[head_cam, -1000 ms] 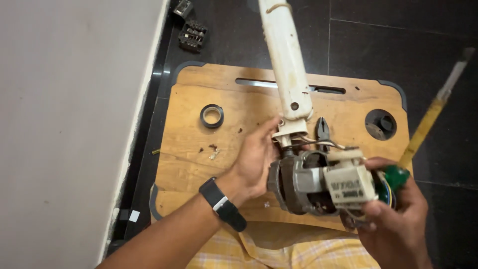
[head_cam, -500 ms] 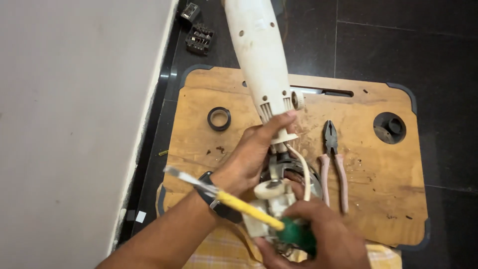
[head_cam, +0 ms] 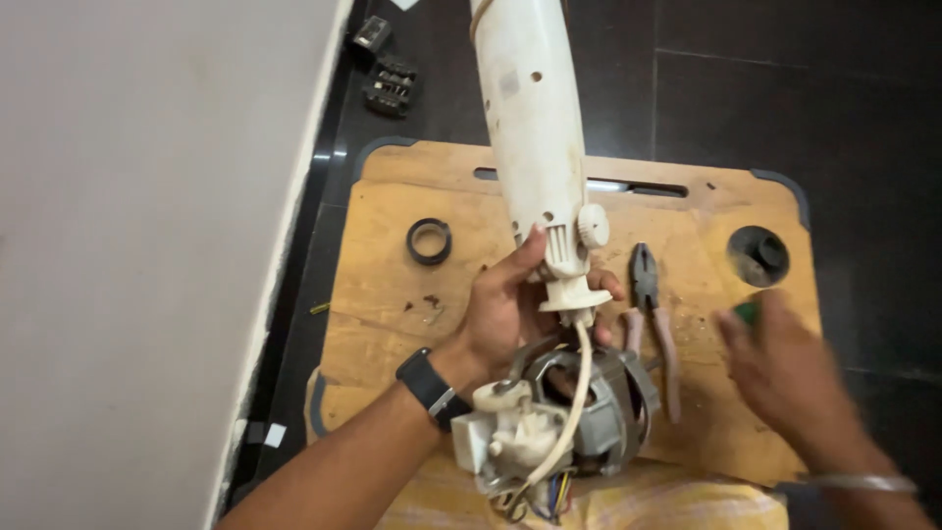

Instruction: Disassembling and inspecting the motor and housing of an electric hand mixer using tools.

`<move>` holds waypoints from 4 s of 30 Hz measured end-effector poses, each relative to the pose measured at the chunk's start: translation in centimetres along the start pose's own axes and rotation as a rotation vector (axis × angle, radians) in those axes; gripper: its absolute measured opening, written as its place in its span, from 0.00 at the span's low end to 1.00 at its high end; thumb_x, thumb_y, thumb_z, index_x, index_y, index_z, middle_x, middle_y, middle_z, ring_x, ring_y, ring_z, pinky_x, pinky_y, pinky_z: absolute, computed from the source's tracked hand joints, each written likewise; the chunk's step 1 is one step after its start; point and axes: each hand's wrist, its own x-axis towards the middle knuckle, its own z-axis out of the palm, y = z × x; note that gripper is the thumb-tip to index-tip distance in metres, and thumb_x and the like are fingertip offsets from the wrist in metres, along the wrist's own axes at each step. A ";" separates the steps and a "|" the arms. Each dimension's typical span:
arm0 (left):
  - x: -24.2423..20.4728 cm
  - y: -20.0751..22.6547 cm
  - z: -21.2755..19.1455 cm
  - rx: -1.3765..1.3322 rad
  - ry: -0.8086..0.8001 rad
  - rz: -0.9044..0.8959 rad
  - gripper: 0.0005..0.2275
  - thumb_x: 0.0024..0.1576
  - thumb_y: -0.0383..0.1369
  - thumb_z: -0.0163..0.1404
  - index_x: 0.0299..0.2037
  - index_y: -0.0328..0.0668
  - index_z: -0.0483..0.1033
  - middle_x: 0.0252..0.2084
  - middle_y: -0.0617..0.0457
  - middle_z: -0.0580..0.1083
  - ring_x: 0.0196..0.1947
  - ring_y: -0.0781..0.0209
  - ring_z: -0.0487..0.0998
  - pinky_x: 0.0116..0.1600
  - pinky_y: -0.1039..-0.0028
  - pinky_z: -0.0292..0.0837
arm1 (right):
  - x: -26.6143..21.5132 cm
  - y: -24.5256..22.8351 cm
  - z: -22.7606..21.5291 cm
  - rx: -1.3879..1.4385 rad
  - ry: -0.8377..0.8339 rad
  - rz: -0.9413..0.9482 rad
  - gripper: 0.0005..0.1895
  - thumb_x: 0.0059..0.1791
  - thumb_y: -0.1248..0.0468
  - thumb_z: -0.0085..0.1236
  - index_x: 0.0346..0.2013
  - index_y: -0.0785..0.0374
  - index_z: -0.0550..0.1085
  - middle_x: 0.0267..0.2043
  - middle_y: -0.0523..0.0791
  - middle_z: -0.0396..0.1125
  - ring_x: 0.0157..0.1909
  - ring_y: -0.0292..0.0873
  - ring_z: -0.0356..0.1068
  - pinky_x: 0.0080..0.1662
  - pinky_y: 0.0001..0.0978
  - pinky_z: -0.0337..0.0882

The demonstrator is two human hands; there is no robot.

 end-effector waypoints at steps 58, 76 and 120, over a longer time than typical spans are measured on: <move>0.5 -1.2 4.8 0.365 0.433 -0.124 0.19 0.64 0.47 0.46 0.48 0.37 0.73 0.32 0.53 0.77 0.29 0.66 0.75 0.35 0.76 0.74 | 0.4 -5.8 -1.2 0.873 -0.236 -0.461 0.25 0.49 0.56 0.49 0.59 0.63 0.63 0.47 0.51 0.67 0.38 0.45 0.74 0.41 0.37 0.81; 0.7 -1.3 4.4 0.520 0.433 -0.099 0.19 0.63 0.49 0.45 0.46 0.39 0.76 0.33 0.52 0.76 0.31 0.67 0.72 0.34 0.78 0.66 | 1.3 -5.5 -0.2 1.110 -0.335 -0.518 0.27 0.47 0.64 0.52 0.60 0.66 0.60 0.55 0.53 0.63 0.45 0.42 0.74 0.43 0.30 0.78; -1.9 -0.5 4.9 0.097 -0.140 -0.036 0.28 0.63 0.54 0.50 0.56 0.34 0.71 0.48 0.35 0.75 0.38 0.49 0.78 0.49 0.63 0.76 | 4.2 -3.5 -0.2 -0.078 -0.072 -0.131 0.32 0.49 0.47 0.59 0.56 0.68 0.67 0.53 0.58 0.69 0.51 0.58 0.75 0.50 0.50 0.78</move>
